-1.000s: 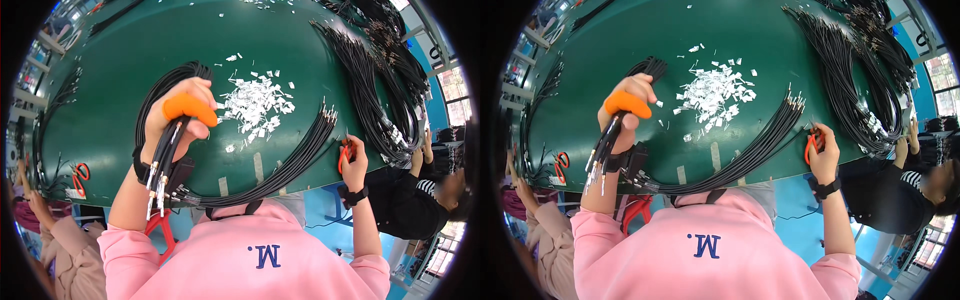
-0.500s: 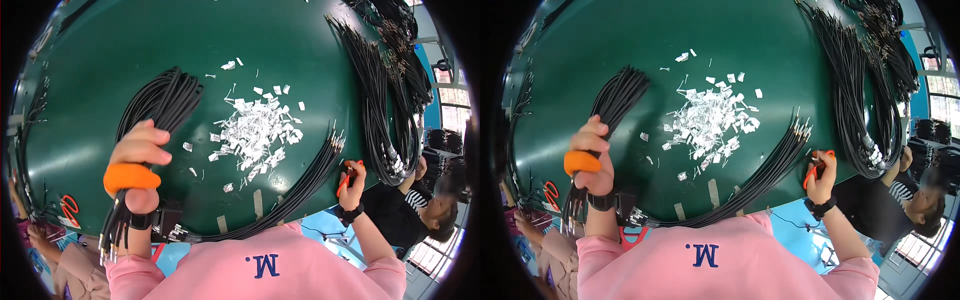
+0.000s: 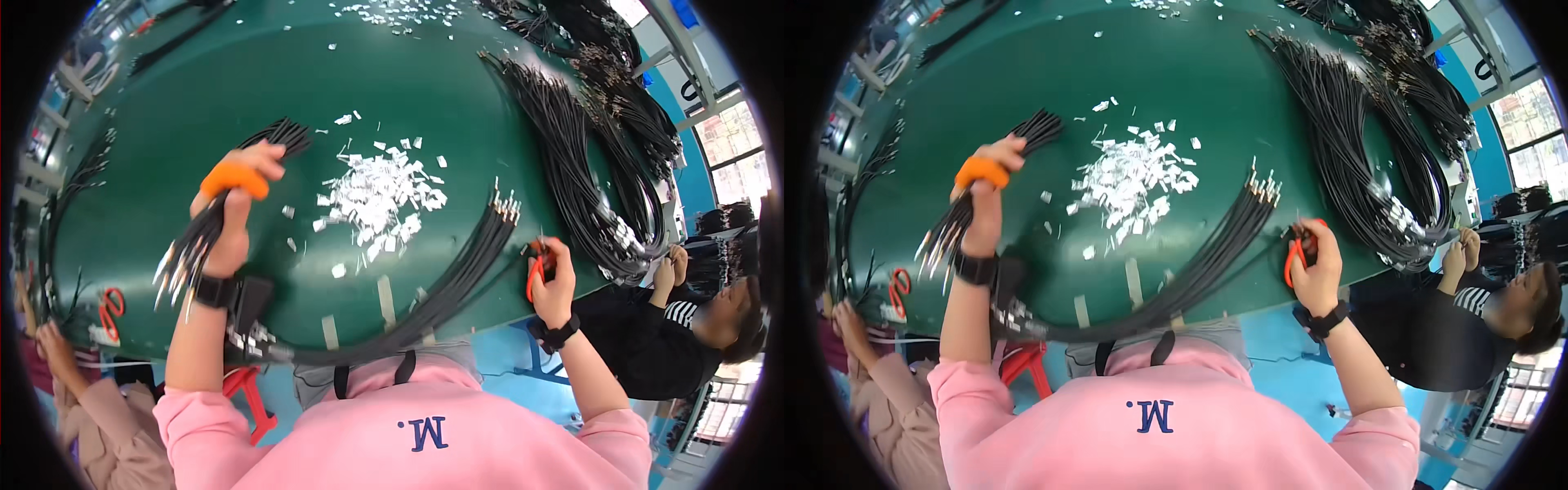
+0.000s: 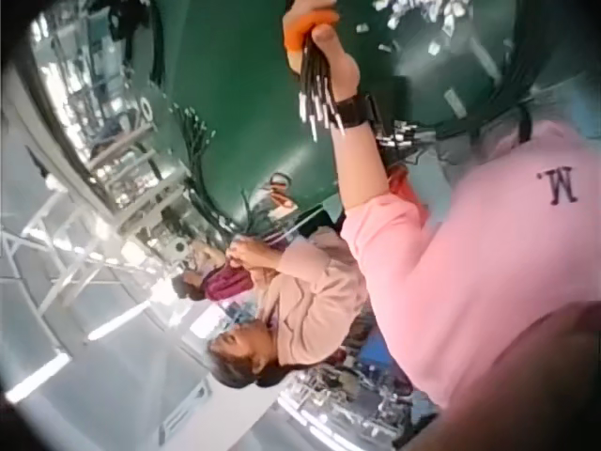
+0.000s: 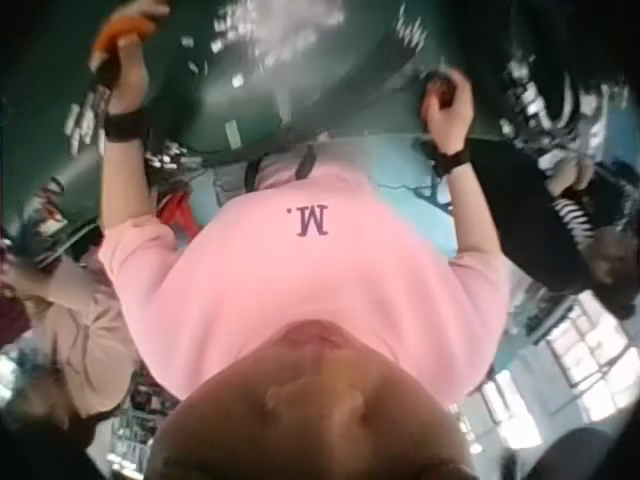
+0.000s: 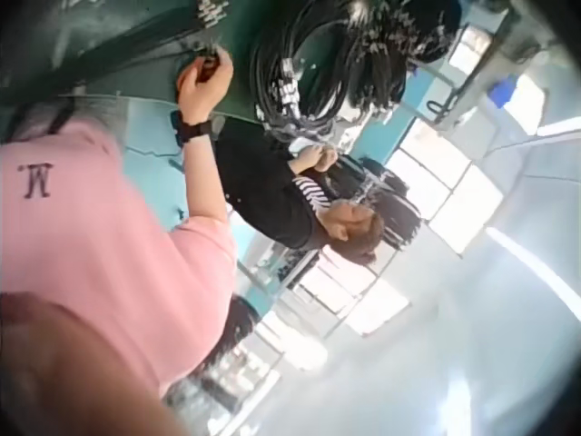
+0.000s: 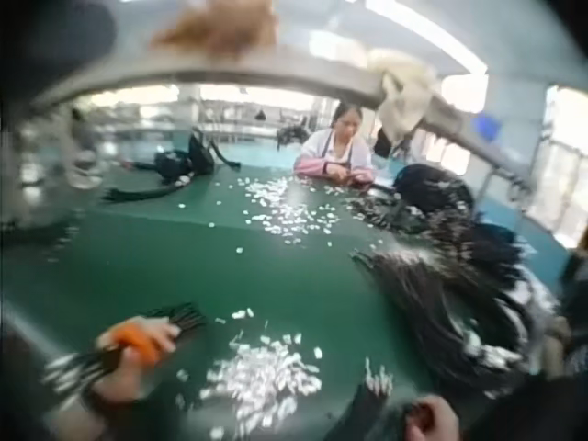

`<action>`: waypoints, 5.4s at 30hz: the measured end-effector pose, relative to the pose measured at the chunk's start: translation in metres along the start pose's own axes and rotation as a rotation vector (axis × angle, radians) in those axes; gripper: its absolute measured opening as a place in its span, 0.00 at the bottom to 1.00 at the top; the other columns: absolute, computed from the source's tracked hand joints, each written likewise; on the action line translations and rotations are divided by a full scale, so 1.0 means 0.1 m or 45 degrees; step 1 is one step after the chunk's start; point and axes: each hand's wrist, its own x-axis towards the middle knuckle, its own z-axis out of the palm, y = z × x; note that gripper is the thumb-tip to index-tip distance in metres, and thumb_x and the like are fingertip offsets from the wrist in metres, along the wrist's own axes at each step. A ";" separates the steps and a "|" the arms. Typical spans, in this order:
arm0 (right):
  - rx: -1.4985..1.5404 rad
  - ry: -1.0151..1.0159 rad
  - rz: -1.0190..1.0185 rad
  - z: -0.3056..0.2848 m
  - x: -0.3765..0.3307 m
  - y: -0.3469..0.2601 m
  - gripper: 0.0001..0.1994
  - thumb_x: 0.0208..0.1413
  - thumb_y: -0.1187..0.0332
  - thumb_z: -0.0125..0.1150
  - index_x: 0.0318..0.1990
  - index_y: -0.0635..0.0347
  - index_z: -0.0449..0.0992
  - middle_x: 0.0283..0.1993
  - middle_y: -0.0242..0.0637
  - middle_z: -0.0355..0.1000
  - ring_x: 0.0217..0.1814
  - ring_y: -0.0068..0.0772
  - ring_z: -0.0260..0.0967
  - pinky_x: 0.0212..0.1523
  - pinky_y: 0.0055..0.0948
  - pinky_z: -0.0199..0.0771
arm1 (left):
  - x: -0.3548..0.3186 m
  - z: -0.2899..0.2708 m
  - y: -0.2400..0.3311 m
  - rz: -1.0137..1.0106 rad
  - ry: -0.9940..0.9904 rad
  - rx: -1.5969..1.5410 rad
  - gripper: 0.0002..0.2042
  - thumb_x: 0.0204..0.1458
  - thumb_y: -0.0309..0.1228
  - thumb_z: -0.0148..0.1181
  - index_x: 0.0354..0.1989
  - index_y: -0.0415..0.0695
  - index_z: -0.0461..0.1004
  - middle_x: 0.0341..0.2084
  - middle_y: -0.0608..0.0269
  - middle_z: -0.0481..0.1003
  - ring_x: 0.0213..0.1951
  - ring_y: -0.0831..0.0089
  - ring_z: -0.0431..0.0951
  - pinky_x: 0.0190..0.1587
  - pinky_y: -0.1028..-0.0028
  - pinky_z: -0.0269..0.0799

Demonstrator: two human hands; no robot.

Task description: The person is trimming and preparing bundles of black cables using scissors at an assembly station.

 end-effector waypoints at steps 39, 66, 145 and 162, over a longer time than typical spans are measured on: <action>0.463 -1.217 -0.460 -0.30 -0.47 -0.63 0.07 0.47 0.73 0.55 0.35 0.58 0.75 0.36 0.41 0.71 0.38 0.42 0.68 0.40 0.31 0.68 | 0.21 -0.19 0.17 -0.254 -0.184 -0.131 0.12 0.59 0.32 0.42 0.40 0.36 0.68 0.42 0.58 0.72 0.50 0.69 0.68 0.54 0.70 0.62; 0.150 -1.584 -0.154 2.72 -0.67 -0.31 0.15 0.53 0.61 0.49 0.43 0.60 0.72 0.43 0.44 0.70 0.44 0.44 0.66 0.47 0.34 0.64 | 0.58 -0.27 0.24 -0.525 -0.300 -0.116 0.22 0.48 0.52 0.54 0.19 0.45 0.67 0.32 0.53 0.73 0.50 0.50 0.69 0.58 0.49 0.51; 1.309 -0.034 -0.400 0.54 1.23 -1.76 0.16 0.42 0.87 0.58 0.39 0.62 0.67 0.34 0.33 0.67 0.31 0.17 0.63 0.33 0.17 0.65 | 0.79 0.28 0.32 -0.061 -0.236 -0.306 0.10 0.48 0.19 0.56 0.40 0.36 0.74 0.31 0.59 0.77 0.32 0.78 0.76 0.35 0.80 0.72; 1.533 -0.200 -0.306 0.31 1.31 -1.42 0.15 0.42 0.82 0.60 0.40 0.62 0.66 0.37 0.33 0.66 0.31 0.18 0.60 0.33 0.18 0.63 | 0.76 0.66 0.62 -0.342 -0.076 -0.199 0.11 0.54 0.29 0.52 0.41 0.34 0.73 0.21 0.65 0.74 0.21 0.85 0.69 0.25 0.87 0.62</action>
